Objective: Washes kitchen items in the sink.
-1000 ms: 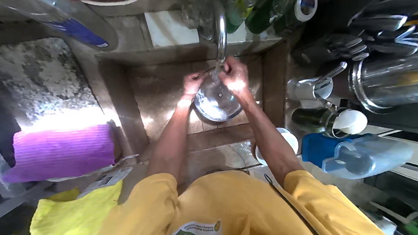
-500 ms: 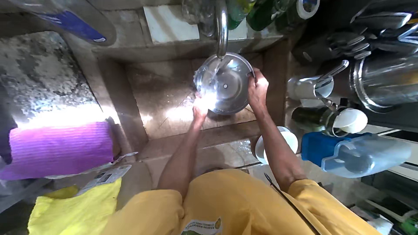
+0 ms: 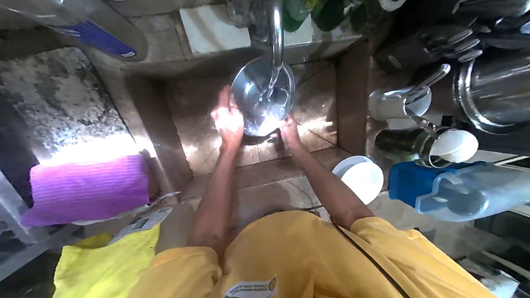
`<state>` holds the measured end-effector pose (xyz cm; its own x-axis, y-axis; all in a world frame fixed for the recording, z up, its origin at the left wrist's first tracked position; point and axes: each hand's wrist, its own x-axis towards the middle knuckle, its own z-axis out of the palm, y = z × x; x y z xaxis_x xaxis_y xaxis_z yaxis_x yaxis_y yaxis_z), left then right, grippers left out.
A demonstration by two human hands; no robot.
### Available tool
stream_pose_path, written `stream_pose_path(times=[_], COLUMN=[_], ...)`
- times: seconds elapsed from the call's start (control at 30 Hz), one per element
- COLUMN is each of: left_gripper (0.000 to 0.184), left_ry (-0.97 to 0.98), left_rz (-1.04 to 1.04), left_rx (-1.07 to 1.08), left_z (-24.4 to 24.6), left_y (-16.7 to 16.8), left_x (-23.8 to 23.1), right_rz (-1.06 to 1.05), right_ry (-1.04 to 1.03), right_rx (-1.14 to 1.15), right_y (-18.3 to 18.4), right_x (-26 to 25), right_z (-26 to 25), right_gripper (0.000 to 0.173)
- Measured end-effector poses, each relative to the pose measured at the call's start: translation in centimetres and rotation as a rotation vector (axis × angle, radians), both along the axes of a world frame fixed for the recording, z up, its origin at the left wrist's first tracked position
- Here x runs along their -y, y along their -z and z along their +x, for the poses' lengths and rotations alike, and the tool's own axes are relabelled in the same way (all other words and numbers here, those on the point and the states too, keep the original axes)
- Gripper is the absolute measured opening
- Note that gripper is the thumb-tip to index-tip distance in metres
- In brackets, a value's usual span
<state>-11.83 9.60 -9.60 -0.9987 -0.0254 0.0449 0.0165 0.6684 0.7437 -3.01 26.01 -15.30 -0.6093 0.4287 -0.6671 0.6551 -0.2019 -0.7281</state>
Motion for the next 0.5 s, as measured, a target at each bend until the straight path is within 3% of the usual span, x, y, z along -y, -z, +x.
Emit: stream_pose_path(times=[0.1, 0.23, 0.3, 0.37, 0.5], left_gripper=[0.044, 0.046, 0.046, 0.045, 0.041], left_ry=[0.06, 0.104, 0.178, 0.296, 0.478], left_rz=[0.004, 0.017, 0.043, 0.059, 0.121], left_rx=[-0.095, 0.039, 0.169, 0.276, 0.432], left_z=[0.1, 0.4, 0.1, -0.4, -1.5], left_y=[-0.1, -0.2, -0.7, -1.4, -1.5], left_x=[0.2, 2.5, 3.6, 3.6, 2.5], right_rz=[-0.074, 0.163, 0.256, 0.354, 0.574], right_ry=[0.043, -0.087, -0.243, -0.428, -0.857], right_rx=[0.025, -0.089, -0.128, -0.211, -0.259], right_y=[0.2, 0.7, 0.1, -1.2, -5.5], right_x=[1.1, -3.4, -6.2, -8.2, -6.3], right_z=[0.7, 0.0, -1.8, -5.0, -10.8], right_gripper=[0.048, 0.074, 0.08, 0.074, 0.061])
